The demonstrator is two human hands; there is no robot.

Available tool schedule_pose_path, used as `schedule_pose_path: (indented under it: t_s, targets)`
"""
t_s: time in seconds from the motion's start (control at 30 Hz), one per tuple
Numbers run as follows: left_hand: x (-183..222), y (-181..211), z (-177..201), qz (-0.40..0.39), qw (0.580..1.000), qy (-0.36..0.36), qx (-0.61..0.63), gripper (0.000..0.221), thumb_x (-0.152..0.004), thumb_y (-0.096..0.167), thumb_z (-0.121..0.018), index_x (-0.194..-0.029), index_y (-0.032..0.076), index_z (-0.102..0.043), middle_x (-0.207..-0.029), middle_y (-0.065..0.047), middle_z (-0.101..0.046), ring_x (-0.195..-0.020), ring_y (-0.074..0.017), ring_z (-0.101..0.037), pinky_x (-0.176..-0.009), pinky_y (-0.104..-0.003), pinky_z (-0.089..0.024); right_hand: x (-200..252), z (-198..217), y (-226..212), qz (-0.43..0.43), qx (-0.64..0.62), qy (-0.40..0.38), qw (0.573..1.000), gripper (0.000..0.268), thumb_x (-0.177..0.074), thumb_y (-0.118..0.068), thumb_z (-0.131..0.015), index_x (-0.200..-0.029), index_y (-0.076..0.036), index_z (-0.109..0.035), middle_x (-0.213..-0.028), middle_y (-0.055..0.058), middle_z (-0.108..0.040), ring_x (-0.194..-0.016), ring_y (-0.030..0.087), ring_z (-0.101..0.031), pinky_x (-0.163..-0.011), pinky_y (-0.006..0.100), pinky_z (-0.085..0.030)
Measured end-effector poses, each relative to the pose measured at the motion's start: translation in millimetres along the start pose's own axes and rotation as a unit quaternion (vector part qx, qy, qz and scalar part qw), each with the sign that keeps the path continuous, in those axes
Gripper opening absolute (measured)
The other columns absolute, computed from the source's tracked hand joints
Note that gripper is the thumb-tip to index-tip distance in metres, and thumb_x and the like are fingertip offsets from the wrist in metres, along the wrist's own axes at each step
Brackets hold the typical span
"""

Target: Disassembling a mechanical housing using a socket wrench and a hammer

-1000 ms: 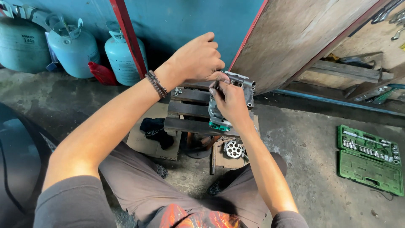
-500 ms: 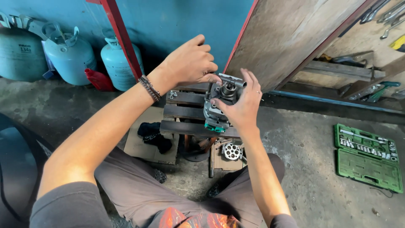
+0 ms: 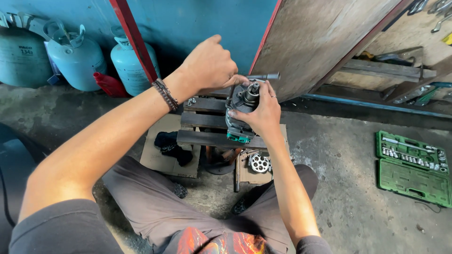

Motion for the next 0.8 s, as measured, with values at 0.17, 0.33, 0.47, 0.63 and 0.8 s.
schedule_pose_path:
  t_s: [0.17,0.33,0.47,0.63,0.8]
  targets:
    - [-15.7,25.5,-4.7,0.109,0.986,-0.100,-0.071,0.058,-0.103,0.057,-0.057,-0.061,0.021,-0.072,-0.061,-0.002,-0.069,-0.048,-0.0227,-0.053,-0.058,-0.041,-0.038,-1.6,-0.9,-14.0,0.014,0.001,-0.011,1.000,0.095,-0.050,-0.043,-0.096,-0.131,-0.013,-0.058,-0.122,0.011,-0.072,-0.142,0.041,-0.046,-0.101,0.048,-0.045]
    - [-34.4,69.7,-14.5,0.167,0.966,-0.179,-0.088,0.027,-0.086,0.020,-0.056,-0.060,0.025,-0.058,-0.053,0.007,-0.043,-0.045,-0.0203,-0.039,-0.048,-0.038,-0.020,-3.5,-12.1,21.0,-0.098,0.001,-0.069,0.993,0.093,-0.062,-0.062,-0.091,-0.134,-0.017,-0.052,-0.147,0.012,-0.055,-0.151,0.028,-0.035,-0.117,0.051,-0.035]
    - [-29.7,45.6,-17.4,0.226,0.944,-0.229,-0.074,0.039,-0.107,0.035,-0.039,-0.081,0.029,-0.068,-0.068,0.012,-0.056,-0.058,-0.0159,-0.055,-0.052,-0.038,-0.026,-4.0,-6.0,12.4,-0.061,-0.014,-0.061,0.996,0.105,-0.056,-0.066,-0.092,-0.136,-0.014,-0.047,-0.154,0.022,-0.047,-0.148,0.041,-0.036,-0.120,0.061,-0.031]
    - [-19.9,35.7,-7.5,0.241,0.943,-0.229,-0.038,0.048,-0.107,0.038,-0.040,-0.068,0.024,-0.064,-0.055,0.009,-0.049,-0.047,-0.0146,-0.044,-0.051,-0.032,-0.020,1.1,7.0,2.6,0.024,-0.036,-0.029,0.999,0.098,-0.069,-0.055,-0.087,-0.144,-0.010,-0.043,-0.151,0.020,-0.050,-0.148,0.046,-0.033,-0.115,0.077,-0.012]
    - [-23.2,46.1,19.2,0.225,0.939,-0.253,-0.056,0.048,-0.102,0.030,-0.051,-0.055,0.023,-0.053,-0.046,0.007,-0.031,-0.045,-0.0137,-0.022,-0.053,-0.033,-0.013,5.7,17.3,-36.5,0.164,0.103,0.176,0.965,0.047,-0.079,-0.032,-0.078,-0.123,-0.020,-0.064,-0.120,-0.004,-0.057,-0.115,0.021,-0.052,-0.104,0.045,-0.032]
Point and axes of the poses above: each hand's wrist, its own x-axis away from the middle knuckle, its own z-axis out of the back of the hand, y = z × x, the point moved 5 cm from there along -x, towards the middle knuckle
